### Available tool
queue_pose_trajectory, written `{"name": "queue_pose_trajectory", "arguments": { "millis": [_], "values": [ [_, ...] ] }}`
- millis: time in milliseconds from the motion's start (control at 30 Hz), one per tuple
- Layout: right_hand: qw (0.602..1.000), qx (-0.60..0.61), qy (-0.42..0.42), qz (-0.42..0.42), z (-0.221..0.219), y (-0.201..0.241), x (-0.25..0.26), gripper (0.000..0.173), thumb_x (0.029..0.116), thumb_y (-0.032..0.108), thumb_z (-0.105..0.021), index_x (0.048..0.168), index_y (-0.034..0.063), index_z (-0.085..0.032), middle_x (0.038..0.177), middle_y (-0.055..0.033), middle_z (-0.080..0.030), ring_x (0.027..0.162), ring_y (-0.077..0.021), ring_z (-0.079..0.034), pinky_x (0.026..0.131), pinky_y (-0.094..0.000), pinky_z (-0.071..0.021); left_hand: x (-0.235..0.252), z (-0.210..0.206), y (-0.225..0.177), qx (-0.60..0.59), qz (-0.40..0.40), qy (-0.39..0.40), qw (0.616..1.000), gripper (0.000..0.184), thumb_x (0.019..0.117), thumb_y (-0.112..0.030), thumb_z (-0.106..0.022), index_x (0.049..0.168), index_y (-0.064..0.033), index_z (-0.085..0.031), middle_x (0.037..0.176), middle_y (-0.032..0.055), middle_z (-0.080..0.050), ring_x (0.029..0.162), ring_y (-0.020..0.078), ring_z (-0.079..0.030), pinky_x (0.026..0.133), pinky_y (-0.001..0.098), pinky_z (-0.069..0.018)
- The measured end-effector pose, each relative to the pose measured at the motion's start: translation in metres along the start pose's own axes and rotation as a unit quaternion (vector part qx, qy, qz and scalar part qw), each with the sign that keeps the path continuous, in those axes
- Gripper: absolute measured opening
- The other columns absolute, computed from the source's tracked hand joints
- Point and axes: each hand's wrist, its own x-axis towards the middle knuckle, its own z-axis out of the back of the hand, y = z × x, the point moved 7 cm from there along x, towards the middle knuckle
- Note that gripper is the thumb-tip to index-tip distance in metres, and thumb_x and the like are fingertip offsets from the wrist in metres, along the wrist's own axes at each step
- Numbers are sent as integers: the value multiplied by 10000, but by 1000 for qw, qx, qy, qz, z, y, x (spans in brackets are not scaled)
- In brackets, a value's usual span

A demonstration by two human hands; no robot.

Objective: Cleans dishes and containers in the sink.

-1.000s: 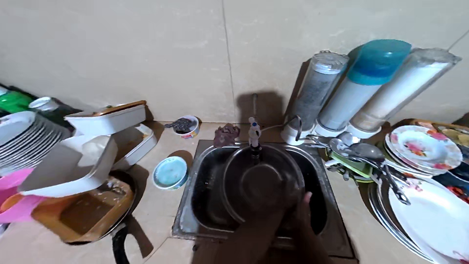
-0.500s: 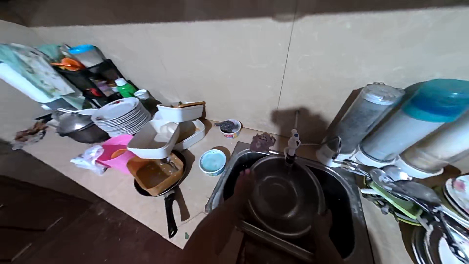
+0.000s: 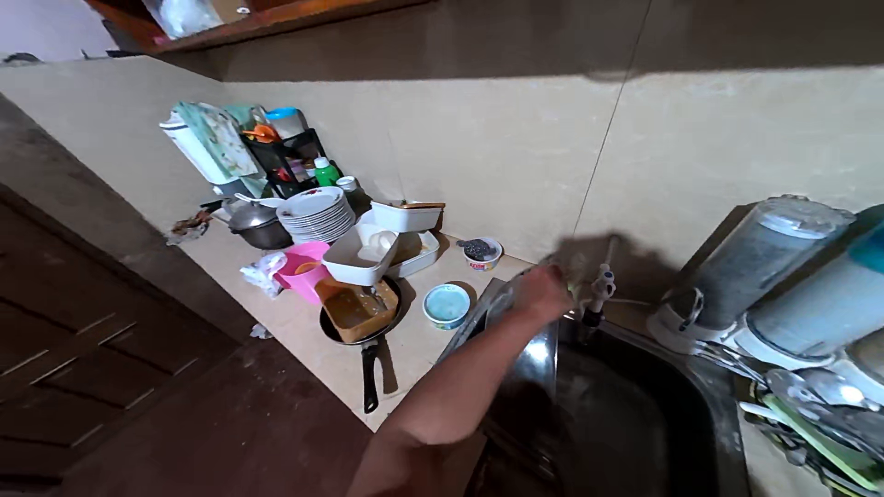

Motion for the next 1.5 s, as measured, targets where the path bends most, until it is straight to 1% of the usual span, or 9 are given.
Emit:
{"name": "queue_pose_trajectory", "arguments": {
  "millis": [233,333,433,500,633,967,1100,1300,1500],
  "values": [
    [978,-14,-188,86,101,-1,3,466,978,26,-538,1416,-51,-400,1234,-217,-525,1002,-240,-551,850,-426,-503,-32,-15,132,-61,47,-24,997,494,946,-204,-686,1384,-10,-570,1324,244,-627,1229,385,-618,1054,561,-481],
    [968,-35,-227,100,138,13,-15,678,947,-23,-556,1551,33,-254,1407,-240,-457,1136,-285,-557,908,-476,-520,-65,11,195,92,135,-22,986,545,960,-303,-676,1440,-79,-546,1441,224,-560,1311,418,-562,1023,623,-485],
    [945,-17,-299,133,160,38,-58,643,927,-48,-579,1515,41,-336,1387,-240,-495,1117,-318,-576,854,-528,-534,-89,53,270,221,177,-34,959,601,943,-335,-697,1454,-61,-538,1477,273,-509,1408,493,-425,1089,682,-379],
    [927,-1,-321,195,165,48,-86,554,906,-63,-571,1420,24,-384,1208,-151,-531,970,-186,-579,773,-404,-547,-102,68,323,249,220,3,943,645,935,-386,-699,1470,-69,-526,1515,281,-467,1445,496,-370,1116,694,-327],
    [894,74,-322,301,162,64,-132,402,884,-124,-530,1232,52,-429,947,6,-566,745,0,-609,616,-219,-554,-124,56,383,258,249,119,926,437,1031,-292,-585,1431,-115,-568,1405,261,-588,1288,494,-565,981,721,-463],
    [776,18,-408,480,130,108,-215,328,775,-202,-533,868,101,-451,776,73,-514,648,28,-534,598,-178,-519,-200,131,267,322,6,157,934,369,927,-167,-731,1284,-87,-692,1231,264,-677,1185,488,-622,956,686,-473],
    [751,30,-429,501,125,111,-239,362,743,-219,-537,834,111,-420,733,77,-498,604,26,-518,569,-174,-506,-226,106,211,272,-177,110,939,285,818,-22,-776,1091,-101,-770,1026,214,-746,953,494,-702,774,695,-528],
    [687,-46,-475,548,105,117,-269,221,780,-183,-551,922,-24,-493,865,-6,-518,745,15,-546,660,-177,-506,-193,8,153,109,-246,133,954,219,936,-73,-697,1138,1,-735,1107,227,-720,1104,405,-671,1011,568,-491],
    [539,-277,-488,628,60,114,-279,305,782,-18,-579,1013,-215,-608,1209,-416,-562,1221,-481,-524,1088,-509,-385,-133,-129,107,71,-275,272,919,355,1049,-222,-559,1342,-45,-654,1332,210,-652,1282,408,-584,1106,610,-411]
  ]
}}
